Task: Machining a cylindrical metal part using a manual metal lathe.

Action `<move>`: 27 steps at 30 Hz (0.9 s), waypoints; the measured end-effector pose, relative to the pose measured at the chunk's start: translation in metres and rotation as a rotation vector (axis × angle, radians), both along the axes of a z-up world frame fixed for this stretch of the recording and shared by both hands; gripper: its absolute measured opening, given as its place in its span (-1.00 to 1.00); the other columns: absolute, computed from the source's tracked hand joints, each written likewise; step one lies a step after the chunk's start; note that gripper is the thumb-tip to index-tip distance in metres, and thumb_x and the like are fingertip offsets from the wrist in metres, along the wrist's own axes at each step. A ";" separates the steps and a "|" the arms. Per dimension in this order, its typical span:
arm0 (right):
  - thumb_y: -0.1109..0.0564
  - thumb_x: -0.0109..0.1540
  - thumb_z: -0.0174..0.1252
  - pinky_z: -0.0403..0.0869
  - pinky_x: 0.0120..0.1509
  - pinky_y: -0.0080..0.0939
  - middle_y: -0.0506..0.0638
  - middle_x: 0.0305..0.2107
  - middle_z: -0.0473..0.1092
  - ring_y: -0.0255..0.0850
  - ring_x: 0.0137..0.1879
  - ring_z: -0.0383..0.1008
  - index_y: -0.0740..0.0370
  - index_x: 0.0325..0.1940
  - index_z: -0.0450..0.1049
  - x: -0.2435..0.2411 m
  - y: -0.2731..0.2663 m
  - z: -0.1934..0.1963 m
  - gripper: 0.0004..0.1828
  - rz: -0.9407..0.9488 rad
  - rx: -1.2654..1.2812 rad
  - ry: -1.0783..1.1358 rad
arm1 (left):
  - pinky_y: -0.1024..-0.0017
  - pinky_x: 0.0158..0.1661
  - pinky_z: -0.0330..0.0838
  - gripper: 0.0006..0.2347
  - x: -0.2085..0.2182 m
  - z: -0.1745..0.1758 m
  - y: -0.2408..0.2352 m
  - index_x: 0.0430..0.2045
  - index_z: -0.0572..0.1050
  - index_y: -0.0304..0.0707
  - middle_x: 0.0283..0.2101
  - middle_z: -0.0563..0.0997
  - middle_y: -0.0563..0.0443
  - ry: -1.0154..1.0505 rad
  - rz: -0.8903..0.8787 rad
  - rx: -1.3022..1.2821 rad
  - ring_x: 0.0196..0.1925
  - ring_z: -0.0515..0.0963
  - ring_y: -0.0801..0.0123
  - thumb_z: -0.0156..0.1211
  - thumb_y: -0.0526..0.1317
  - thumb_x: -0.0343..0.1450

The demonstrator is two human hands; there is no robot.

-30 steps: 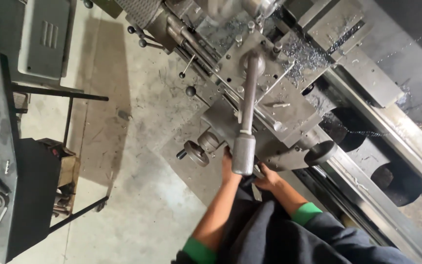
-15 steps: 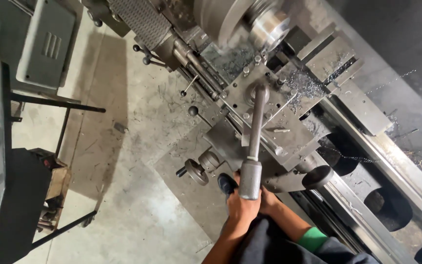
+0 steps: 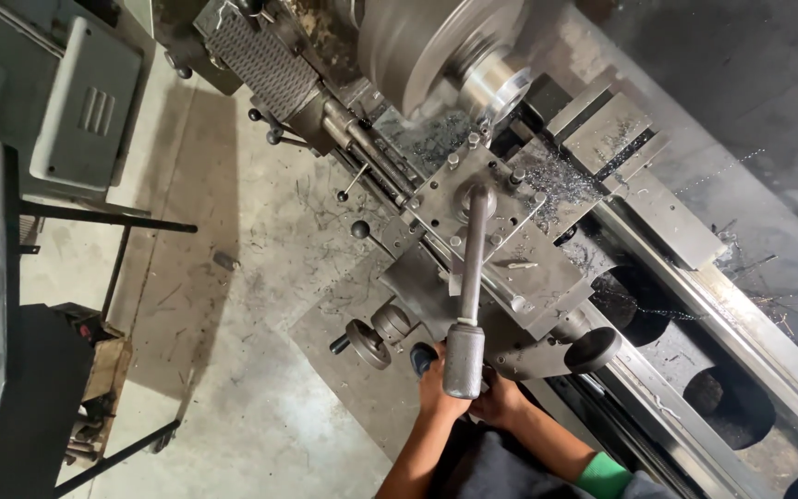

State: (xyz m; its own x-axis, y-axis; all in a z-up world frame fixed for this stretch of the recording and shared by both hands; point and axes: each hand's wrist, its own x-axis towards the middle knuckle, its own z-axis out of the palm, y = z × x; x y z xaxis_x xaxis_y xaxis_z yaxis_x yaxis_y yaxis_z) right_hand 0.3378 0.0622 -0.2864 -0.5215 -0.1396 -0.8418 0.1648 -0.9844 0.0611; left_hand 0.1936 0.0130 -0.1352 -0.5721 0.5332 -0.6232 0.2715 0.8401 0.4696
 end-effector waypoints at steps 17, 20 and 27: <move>-0.30 0.41 -0.40 0.41 -0.29 -0.17 0.11 -0.28 0.50 -0.11 -0.34 0.48 0.01 0.14 0.33 -0.013 0.013 0.079 -0.47 0.112 0.004 -0.036 | 0.07 -0.04 0.53 -0.66 -0.023 -0.069 -0.016 -0.13 0.57 -0.18 -0.04 0.65 -0.17 -0.048 -0.196 0.262 0.00 0.62 -0.07 0.27 0.00 0.33; -0.22 0.43 -0.41 0.44 -0.24 -0.16 0.10 -0.25 0.50 -0.11 -0.33 0.49 0.09 0.13 0.34 -0.009 0.005 0.059 -0.48 0.042 -0.041 -0.067 | 0.11 0.00 0.54 -0.72 -0.023 -0.124 -0.028 -0.10 0.55 -0.19 -0.01 0.66 -0.17 -0.101 -0.239 0.268 0.03 0.62 -0.02 0.14 -0.04 0.44; -0.29 0.43 -0.36 0.51 -0.13 -0.10 0.09 -0.31 0.50 -0.13 -0.34 0.53 0.19 0.12 0.42 0.018 -0.007 -0.006 -0.38 0.045 -0.107 0.286 | 0.09 0.15 0.43 -0.61 -0.030 -0.171 -0.033 0.11 0.48 -0.15 0.09 0.55 -0.35 -0.021 -0.475 0.104 0.16 0.52 -0.16 0.11 -0.01 0.44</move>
